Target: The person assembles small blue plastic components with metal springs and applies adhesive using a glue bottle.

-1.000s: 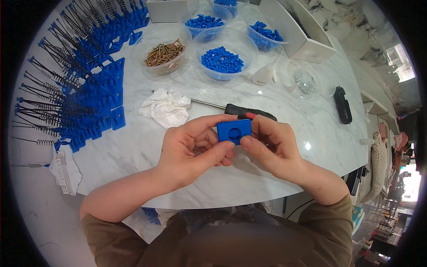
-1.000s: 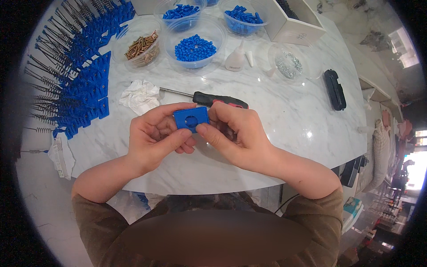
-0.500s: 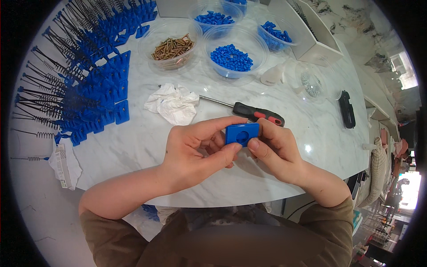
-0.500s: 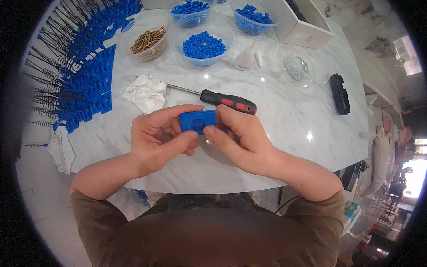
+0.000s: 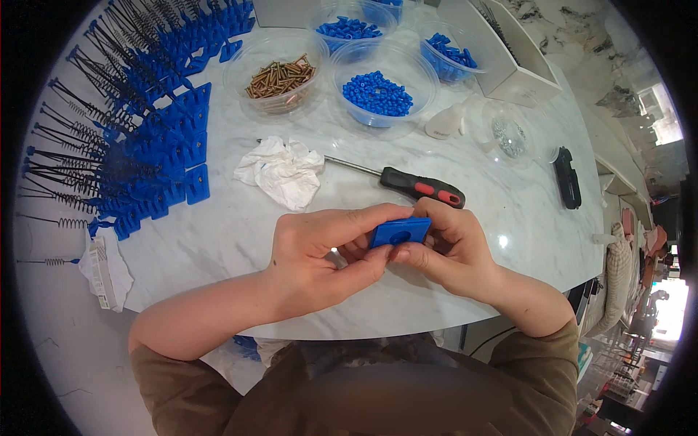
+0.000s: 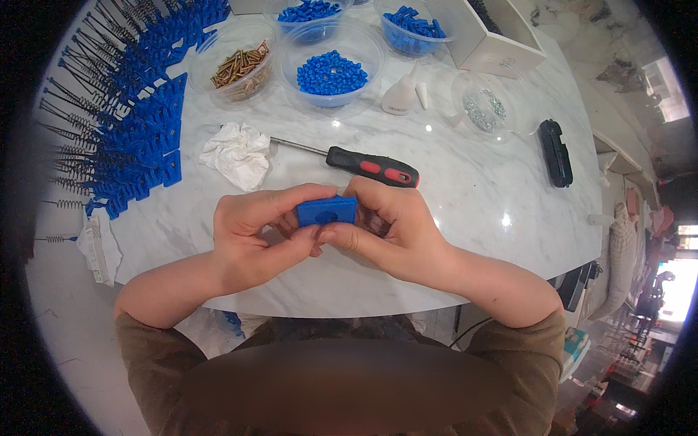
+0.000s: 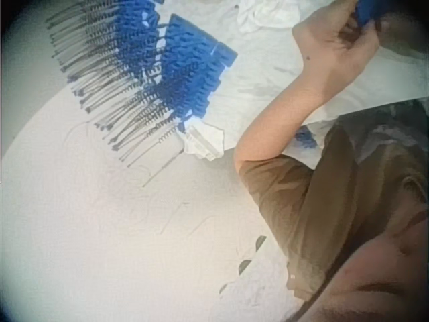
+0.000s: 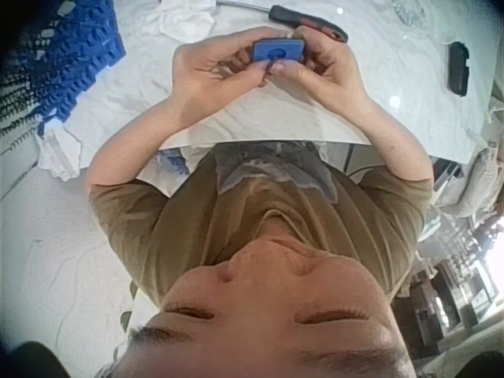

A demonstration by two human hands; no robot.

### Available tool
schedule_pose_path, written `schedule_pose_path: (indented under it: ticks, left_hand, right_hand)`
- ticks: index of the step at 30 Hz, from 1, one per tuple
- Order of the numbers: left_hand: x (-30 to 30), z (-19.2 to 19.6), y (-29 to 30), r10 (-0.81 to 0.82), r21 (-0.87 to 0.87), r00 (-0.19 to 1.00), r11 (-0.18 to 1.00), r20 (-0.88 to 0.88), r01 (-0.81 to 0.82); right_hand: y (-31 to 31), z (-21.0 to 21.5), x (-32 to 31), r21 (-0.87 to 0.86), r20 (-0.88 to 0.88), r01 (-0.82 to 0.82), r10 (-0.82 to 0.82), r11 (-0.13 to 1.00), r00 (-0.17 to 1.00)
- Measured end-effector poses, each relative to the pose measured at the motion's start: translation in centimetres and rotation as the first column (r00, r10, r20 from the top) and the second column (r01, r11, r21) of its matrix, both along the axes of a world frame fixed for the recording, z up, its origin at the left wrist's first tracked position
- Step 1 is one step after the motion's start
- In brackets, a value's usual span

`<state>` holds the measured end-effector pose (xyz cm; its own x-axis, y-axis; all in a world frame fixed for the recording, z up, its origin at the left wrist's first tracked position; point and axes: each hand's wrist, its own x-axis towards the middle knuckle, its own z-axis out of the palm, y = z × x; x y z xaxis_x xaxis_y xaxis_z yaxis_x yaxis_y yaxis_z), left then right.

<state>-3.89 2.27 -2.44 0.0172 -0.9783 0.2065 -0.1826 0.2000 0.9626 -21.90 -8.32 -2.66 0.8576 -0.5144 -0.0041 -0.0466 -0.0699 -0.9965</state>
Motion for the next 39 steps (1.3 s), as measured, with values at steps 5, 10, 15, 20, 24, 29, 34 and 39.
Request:
schedule_pose_path:
  ticks: [5,10,15,20,24,29,34,39]
  left_hand:
    - [0.3,-0.2,0.1,-0.024,0.024,0.999,0.999,-0.045,0.026]
    - [0.2,-0.6,0.0,0.034,0.104,0.983,0.994,-0.181,-0.016]
    - [0.1,-0.6,0.1,0.075,0.171,0.967,0.985,-0.243,-0.034]
    - [0.0,-0.1,-0.1,0.101,0.249,0.934,0.968,-0.342,-0.014]
    - [0.3,0.2,-0.3,0.124,0.307,0.913,0.952,-0.39,0.002]
    - [0.3,0.0,-0.2,0.107,0.278,0.929,0.961,-0.355,-0.005]
    - [0.4,0.1,-0.3,0.104,0.279,0.936,0.96,-0.336,-0.006]
    - [0.4,0.0,-0.3,0.096,0.249,0.934,0.968,-0.344,-0.007]
  right_hand:
    - [-0.3,0.1,0.0,-0.05,-0.053,-0.029,0.027,0.998,0.998]
    - [-0.4,0.0,0.3,-0.052,-0.039,-0.015,0.013,0.999,0.999]
    - [-0.3,-0.4,0.4,0.0,-0.017,-0.031,0.031,1.0,0.999]
    - [-0.3,-0.2,0.4,-0.003,-0.026,-0.033,0.033,0.999,0.999]
    - [-0.5,0.7,0.4,0.101,-0.07,-0.05,0.057,0.994,0.996]
    - [-0.7,0.5,0.2,0.18,-0.079,-0.071,0.086,0.981,0.993]
    - [-0.7,0.3,0.1,0.208,-0.073,-0.072,0.089,0.975,0.993]
    - [-0.7,0.3,0.2,0.171,-0.063,-0.073,0.085,0.983,0.994]
